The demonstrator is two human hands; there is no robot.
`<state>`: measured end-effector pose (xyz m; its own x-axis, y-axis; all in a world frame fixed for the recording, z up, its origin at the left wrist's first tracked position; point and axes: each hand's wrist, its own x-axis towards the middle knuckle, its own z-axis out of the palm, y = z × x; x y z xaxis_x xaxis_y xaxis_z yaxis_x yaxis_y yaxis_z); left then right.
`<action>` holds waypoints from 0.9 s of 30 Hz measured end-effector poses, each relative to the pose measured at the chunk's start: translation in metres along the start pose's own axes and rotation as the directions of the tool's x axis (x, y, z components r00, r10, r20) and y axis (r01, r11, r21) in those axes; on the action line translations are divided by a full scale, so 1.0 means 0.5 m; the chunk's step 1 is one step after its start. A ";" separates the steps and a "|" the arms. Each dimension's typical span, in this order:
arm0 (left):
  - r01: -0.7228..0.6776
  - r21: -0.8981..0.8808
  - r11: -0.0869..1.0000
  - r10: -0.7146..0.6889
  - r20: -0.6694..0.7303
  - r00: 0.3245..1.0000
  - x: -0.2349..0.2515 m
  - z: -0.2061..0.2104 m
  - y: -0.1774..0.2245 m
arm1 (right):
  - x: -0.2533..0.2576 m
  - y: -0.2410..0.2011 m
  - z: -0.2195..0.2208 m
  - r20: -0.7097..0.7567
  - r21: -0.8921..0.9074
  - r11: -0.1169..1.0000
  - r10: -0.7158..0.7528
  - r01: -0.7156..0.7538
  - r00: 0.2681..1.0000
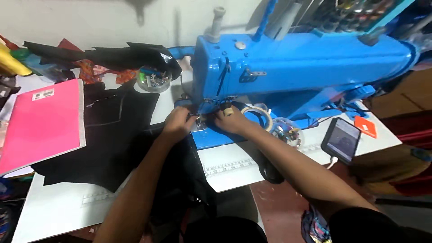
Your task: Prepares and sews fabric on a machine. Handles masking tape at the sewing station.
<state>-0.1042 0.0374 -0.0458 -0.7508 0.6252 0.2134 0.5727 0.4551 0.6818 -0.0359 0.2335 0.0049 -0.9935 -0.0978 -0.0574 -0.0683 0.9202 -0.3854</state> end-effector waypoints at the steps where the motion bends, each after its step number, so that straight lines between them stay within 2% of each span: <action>1: 0.008 -0.012 1.000 -0.008 -0.004 1.000 0.000 0.000 0.002 | 0.001 -0.001 -0.001 0.008 -0.015 1.000 0.008 -0.008 1.000; 4: 0.054 -0.005 0.999 -0.054 0.013 0.998 0.006 -0.001 0.008 | 0.000 0.002 0.000 0.002 -0.058 0.998 -0.005 0.005 1.000; 7: 0.109 0.024 0.994 -0.110 0.072 0.991 0.014 -0.006 0.015 | 0.000 0.007 0.011 -0.047 0.052 0.998 -0.042 0.045 0.998; 11: 0.044 0.014 0.999 -0.045 0.108 0.993 0.019 -0.013 0.014 | 0.004 0.021 0.032 -0.134 0.128 0.987 -0.080 0.097 0.988; 14: 0.041 0.100 0.994 -0.057 0.169 0.984 0.018 -0.025 0.027 | -0.002 0.013 0.028 -0.122 0.108 0.990 -0.073 0.087 0.990; 16: 0.103 0.166 0.981 -0.133 0.182 0.974 0.012 -0.045 0.044 | -0.010 0.005 0.026 -0.149 0.080 0.991 -0.093 0.106 0.984; 19: 0.152 0.232 0.961 -0.166 0.040 0.985 0.001 -0.083 0.043 | -0.018 -0.002 0.034 -0.202 0.073 0.990 -0.105 0.121 0.974; 20: 0.180 0.256 0.950 -0.181 -0.021 0.983 -0.004 -0.105 0.044 | -0.020 -0.003 0.043 -0.232 0.076 0.992 -0.084 0.104 0.969; 22: 0.276 0.294 0.915 -0.237 -0.163 0.958 -0.026 -0.165 0.045 | -0.033 -0.024 0.047 -0.196 0.113 0.994 0.021 0.001 0.980; 24: 0.288 0.344 0.894 -0.157 -0.361 0.919 -0.074 -0.236 0.025 | -0.051 -0.038 0.047 -0.132 0.113 0.993 0.043 -0.028 0.990; 26: 0.214 0.394 0.894 0.055 -0.572 0.819 -0.128 -0.292 -0.007 | -0.083 -0.033 0.047 -0.145 0.059 0.996 -0.053 0.062 0.988; 27: 0.211 0.278 0.937 -0.003 -0.596 0.803 -0.152 -0.309 0.034 | -0.110 -0.028 0.041 -0.176 0.015 0.995 -0.094 0.098 0.980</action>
<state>-0.0884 -0.1003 0.0576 -0.8010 0.1226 0.5859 0.4702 0.7346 0.4891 0.0216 0.2183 -0.0055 -0.9831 -0.1156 0.1416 -0.1640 0.9002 -0.4034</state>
